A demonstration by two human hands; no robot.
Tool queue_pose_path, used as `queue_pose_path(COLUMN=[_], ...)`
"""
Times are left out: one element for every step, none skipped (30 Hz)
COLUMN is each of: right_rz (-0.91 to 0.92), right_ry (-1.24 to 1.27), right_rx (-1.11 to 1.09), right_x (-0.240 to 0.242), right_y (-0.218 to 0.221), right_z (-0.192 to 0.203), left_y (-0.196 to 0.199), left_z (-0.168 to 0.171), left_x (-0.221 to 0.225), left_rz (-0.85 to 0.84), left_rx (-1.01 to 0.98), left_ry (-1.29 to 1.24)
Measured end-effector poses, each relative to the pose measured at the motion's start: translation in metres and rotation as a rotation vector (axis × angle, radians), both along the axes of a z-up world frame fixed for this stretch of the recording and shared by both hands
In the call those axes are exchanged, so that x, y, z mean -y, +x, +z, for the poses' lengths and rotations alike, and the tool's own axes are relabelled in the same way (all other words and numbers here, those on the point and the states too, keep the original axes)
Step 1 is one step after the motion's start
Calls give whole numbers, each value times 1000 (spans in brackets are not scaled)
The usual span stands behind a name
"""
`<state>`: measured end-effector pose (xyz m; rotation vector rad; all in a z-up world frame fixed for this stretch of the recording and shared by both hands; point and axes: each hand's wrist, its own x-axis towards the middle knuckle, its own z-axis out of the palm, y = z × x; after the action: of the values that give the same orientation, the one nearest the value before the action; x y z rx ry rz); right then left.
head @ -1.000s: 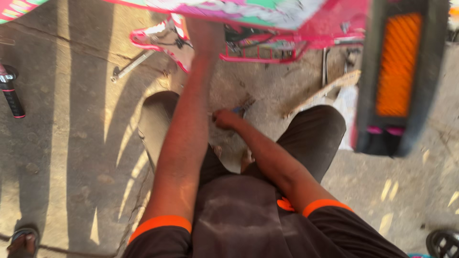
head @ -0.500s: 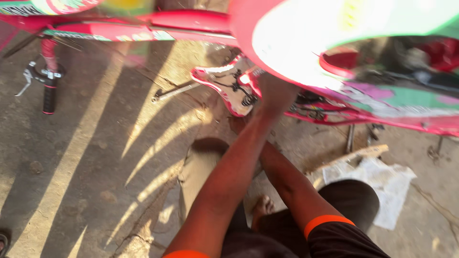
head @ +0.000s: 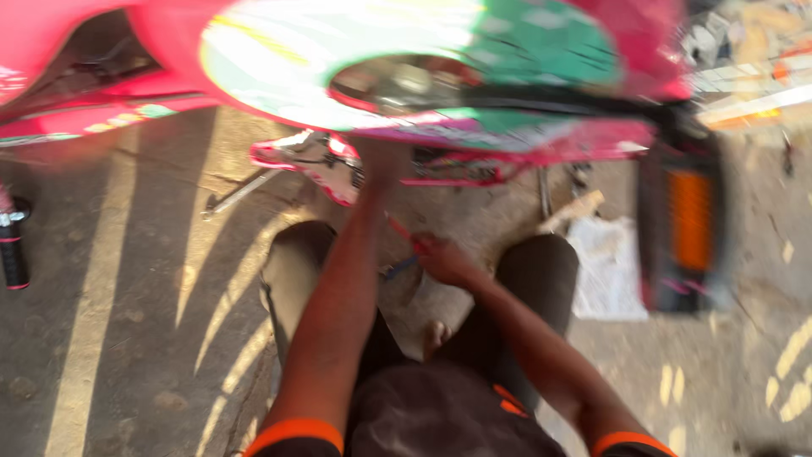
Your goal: The person repairs a bicycle by working on the bottom bracket area and internal components using pliers and a wrench.
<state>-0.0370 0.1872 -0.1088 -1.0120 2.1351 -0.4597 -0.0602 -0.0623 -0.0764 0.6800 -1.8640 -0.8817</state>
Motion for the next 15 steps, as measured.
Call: queue_pose_path(right_rz=[31, 63, -70, -203, -235, -266, -285, -323, -356, -389, -411, -434, -462, -410, -357], right_ry=[-21, -41, -90, -140, -245, -350, -461, -443, -424, -403, -397, -390, -381, -440, -500], right_rx=[-60, -121, 54, 230, 266, 301, 333, 277, 227, 178, 158, 138, 114, 112, 106], right_x=[-27, -55, -79, -100, -121, -140, -153, -165, -171, -176, -180, -183, -188, -191, -193], right_y=[-9, -19, -30, -40, -45, -49, -55, -57, -58, -57, -56, -54, -52, -49, -49], right_z=[40, 79, 114, 144, 165, 181, 192, 198, 198, 198, 195, 193, 192, 192, 195], left_y=[5, 8, 6, 1, 1, -3, -5, -10, -9, -10, -8, -7, -7, -7, -10], left_z=[-1, -2, 1, 4, 3, 2, 2, 2, 1, 0, -2, -4, -7, -10, -11], left_x=[-2, -4, -4, -4, -10, -15, -16, -17, -16, -16, -14, -13, -16, -18, -19], left_rz=[9, 13, 19, 22, 16, 14, 16, 18, 27, 34, 40, 48, 45, 69, 87], left_rx=[6, 23, 20, 17, 24, 37, 36, 42, 48, 54, 58, 59, 55, 61, 106], left_ry=[-10, -13, -21, -30, -22, -21, -26, -28, -37, -42, -48, -51, -53, -37, -25])
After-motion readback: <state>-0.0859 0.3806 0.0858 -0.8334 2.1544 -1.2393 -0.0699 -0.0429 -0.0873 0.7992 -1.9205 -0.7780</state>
